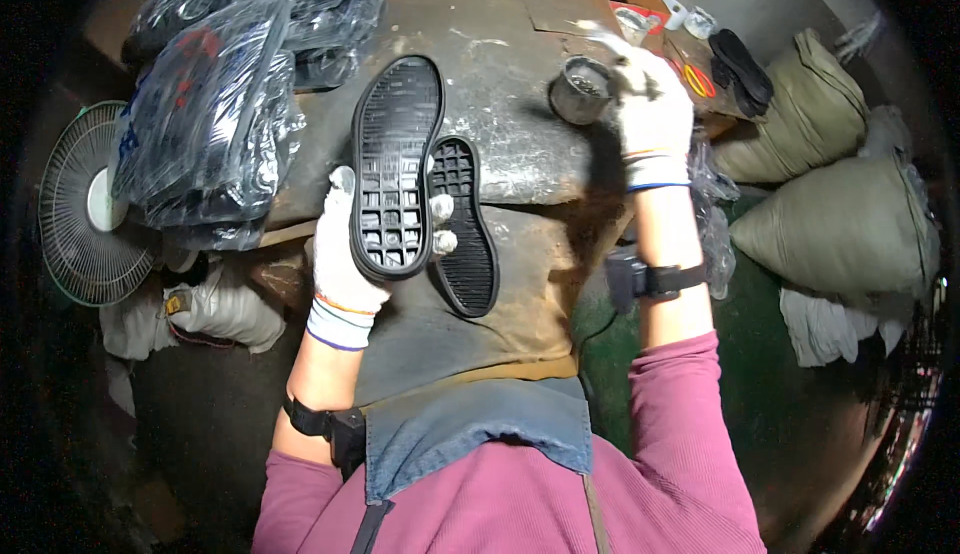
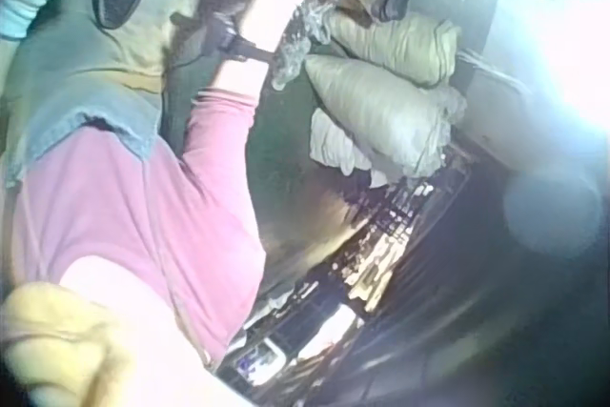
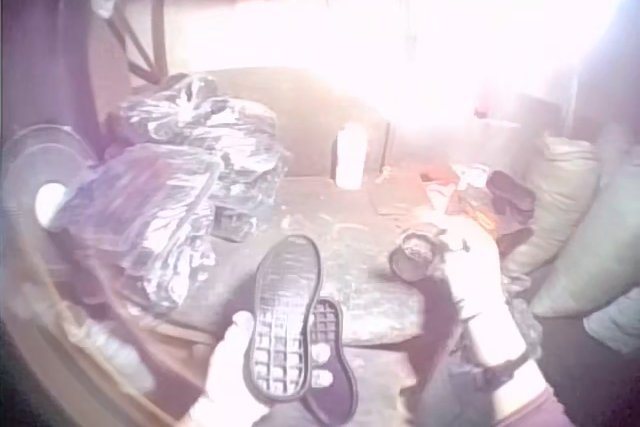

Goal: The person applies liquid to the bottom of shoe soles using a brush, handling them one at a time and setting them aside. They also remove a stack of soles from a plastic bag to continue the process.

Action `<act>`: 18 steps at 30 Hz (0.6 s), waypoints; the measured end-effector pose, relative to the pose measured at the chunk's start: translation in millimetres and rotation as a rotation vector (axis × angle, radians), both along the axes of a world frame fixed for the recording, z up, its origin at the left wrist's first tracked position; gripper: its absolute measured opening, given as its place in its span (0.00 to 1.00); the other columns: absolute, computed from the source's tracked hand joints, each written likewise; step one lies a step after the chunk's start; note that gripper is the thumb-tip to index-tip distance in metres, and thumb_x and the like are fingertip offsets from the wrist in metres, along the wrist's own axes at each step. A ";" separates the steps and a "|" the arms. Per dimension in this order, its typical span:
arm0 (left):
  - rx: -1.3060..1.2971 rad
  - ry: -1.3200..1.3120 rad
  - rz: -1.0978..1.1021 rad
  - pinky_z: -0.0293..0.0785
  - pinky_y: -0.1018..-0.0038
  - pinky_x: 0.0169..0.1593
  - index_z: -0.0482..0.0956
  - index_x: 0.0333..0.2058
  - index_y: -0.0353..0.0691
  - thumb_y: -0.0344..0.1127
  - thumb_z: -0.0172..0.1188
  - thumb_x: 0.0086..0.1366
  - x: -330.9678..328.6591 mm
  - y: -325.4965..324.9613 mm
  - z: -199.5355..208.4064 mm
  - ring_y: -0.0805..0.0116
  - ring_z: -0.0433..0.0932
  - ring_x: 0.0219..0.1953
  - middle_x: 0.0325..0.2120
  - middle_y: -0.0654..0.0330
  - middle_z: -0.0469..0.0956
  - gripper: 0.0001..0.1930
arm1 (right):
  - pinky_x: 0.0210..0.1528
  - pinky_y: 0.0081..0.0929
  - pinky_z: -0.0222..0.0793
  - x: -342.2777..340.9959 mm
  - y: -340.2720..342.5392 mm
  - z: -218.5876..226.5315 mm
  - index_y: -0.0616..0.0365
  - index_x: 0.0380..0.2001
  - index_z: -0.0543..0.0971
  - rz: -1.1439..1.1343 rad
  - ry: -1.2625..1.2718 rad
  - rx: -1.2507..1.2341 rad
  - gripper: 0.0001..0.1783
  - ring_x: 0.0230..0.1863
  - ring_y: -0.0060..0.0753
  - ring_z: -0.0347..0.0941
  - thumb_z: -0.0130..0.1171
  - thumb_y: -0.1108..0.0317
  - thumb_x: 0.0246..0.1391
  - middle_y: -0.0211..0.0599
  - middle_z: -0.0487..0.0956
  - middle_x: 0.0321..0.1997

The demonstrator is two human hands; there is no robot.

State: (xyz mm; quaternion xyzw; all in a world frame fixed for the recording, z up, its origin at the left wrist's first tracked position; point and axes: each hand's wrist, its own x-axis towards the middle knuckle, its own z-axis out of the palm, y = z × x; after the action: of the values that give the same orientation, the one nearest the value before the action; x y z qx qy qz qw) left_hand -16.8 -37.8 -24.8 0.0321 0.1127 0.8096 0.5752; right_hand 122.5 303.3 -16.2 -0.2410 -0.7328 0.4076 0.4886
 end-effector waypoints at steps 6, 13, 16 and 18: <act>-0.016 -0.090 -0.131 0.77 0.25 0.51 0.64 0.70 0.40 0.62 0.40 0.78 25.0 -2.1 -11.6 0.27 0.77 0.56 0.65 0.45 0.72 0.36 | 0.57 0.31 0.77 -47.9 -53.2 -27.5 0.58 0.52 0.83 0.082 -0.105 0.230 0.14 0.51 0.33 0.81 0.56 0.74 0.66 0.39 0.85 0.48; -0.093 -0.073 -0.192 0.83 0.35 0.46 0.62 0.71 0.36 0.64 0.40 0.77 26.2 -18.1 -11.3 0.31 0.80 0.52 0.66 0.44 0.70 0.39 | 0.54 0.33 0.78 -50.2 -103.5 -18.6 0.53 0.49 0.85 0.162 -0.183 0.740 0.14 0.49 0.41 0.83 0.60 0.72 0.60 0.37 0.86 0.49; -0.010 -0.091 -0.232 0.81 0.32 0.48 0.64 0.70 0.40 0.65 0.41 0.76 21.6 -19.4 -24.7 0.31 0.78 0.55 0.64 0.45 0.72 0.38 | 0.52 0.30 0.78 -35.6 -157.0 4.0 0.55 0.48 0.85 0.472 -0.125 -0.092 0.13 0.48 0.36 0.83 0.61 0.72 0.61 0.36 0.86 0.48; 0.093 -0.171 -0.162 0.78 0.31 0.52 0.69 0.68 0.45 0.63 0.42 0.77 24.5 -14.4 -27.1 0.32 0.78 0.56 0.63 0.46 0.74 0.34 | 0.49 0.22 0.76 -30.9 -174.3 0.2 0.60 0.43 0.85 0.543 -0.073 0.030 0.10 0.44 0.20 0.80 0.62 0.67 0.64 0.32 0.86 0.46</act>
State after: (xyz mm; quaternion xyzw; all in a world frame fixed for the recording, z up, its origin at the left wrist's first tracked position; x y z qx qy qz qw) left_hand 7.6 -52.1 -51.9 -0.0014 0.0226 0.7647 0.6440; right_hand 91.6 129.0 -16.1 -0.0430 -0.7938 0.5036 0.3382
